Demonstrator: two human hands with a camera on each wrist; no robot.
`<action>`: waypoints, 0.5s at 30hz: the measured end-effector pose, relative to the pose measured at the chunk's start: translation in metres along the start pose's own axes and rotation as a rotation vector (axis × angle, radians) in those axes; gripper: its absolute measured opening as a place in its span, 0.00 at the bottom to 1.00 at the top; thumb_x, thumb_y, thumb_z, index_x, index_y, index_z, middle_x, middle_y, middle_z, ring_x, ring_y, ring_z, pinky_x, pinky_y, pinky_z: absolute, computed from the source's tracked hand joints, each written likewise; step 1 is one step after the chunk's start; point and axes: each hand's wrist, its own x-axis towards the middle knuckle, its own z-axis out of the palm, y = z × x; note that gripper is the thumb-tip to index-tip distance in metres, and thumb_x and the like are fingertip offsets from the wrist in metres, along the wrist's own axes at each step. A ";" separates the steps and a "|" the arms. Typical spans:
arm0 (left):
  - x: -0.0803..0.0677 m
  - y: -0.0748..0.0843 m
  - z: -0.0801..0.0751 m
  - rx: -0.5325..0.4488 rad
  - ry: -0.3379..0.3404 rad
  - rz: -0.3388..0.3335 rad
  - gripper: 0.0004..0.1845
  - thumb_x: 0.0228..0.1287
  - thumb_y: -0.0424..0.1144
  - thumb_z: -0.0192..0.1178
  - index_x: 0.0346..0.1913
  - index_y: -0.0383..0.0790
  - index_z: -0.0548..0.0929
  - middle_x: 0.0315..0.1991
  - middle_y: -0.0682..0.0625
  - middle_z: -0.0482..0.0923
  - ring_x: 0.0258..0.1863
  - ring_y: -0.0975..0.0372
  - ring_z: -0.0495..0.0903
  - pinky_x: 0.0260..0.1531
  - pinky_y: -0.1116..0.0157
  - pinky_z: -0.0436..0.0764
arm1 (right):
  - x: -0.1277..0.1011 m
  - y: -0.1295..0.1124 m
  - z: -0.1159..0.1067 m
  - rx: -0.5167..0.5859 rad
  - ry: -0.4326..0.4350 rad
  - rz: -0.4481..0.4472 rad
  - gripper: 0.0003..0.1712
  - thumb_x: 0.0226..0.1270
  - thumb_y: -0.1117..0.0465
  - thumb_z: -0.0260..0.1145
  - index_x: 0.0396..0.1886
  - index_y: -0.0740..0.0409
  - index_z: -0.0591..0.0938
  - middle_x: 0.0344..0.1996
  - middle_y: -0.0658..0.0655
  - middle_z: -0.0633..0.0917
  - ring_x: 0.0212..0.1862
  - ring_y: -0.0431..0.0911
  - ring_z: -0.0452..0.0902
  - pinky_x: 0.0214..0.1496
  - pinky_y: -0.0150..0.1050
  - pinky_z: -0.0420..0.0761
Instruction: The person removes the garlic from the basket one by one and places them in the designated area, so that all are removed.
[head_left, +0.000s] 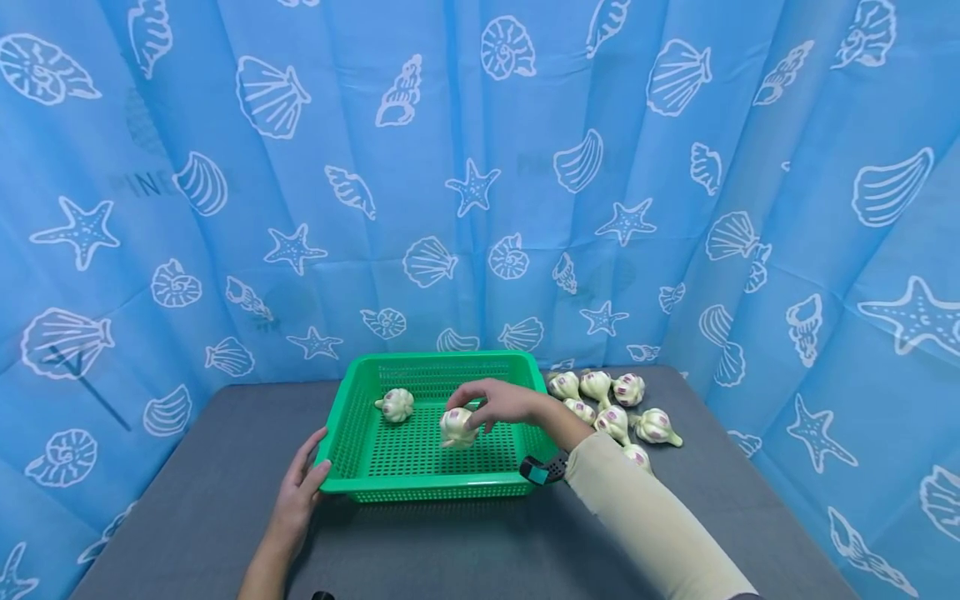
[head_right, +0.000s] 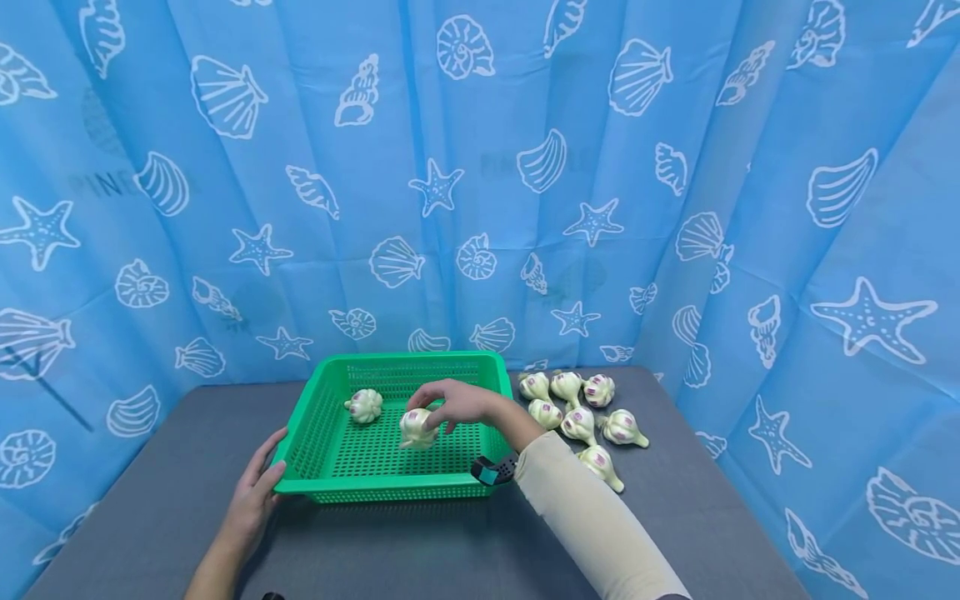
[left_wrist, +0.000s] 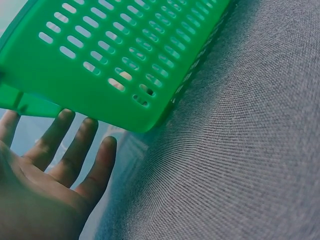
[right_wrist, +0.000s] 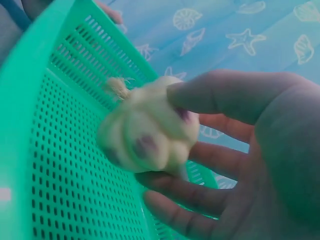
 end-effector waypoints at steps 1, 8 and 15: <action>0.000 0.000 0.000 0.001 0.000 0.001 0.30 0.79 0.41 0.43 0.77 0.41 0.49 0.71 0.32 0.52 0.50 0.73 0.73 0.44 0.67 0.76 | -0.003 0.000 0.000 -0.006 0.011 -0.016 0.21 0.66 0.66 0.66 0.59 0.57 0.78 0.56 0.55 0.77 0.45 0.48 0.78 0.38 0.43 0.80; 0.001 -0.001 -0.001 0.006 0.013 -0.014 0.30 0.79 0.42 0.44 0.77 0.40 0.49 0.71 0.34 0.52 0.51 0.73 0.73 0.44 0.67 0.76 | -0.022 0.005 0.002 0.010 0.110 -0.162 0.22 0.65 0.68 0.65 0.58 0.63 0.77 0.52 0.60 0.79 0.43 0.52 0.81 0.40 0.42 0.79; 0.000 0.001 0.000 0.019 0.019 -0.037 0.30 0.79 0.43 0.45 0.77 0.43 0.50 0.72 0.33 0.51 0.51 0.74 0.72 0.44 0.68 0.75 | -0.042 0.013 0.007 0.023 0.266 -0.214 0.23 0.64 0.67 0.67 0.59 0.63 0.76 0.55 0.63 0.76 0.47 0.57 0.78 0.43 0.44 0.80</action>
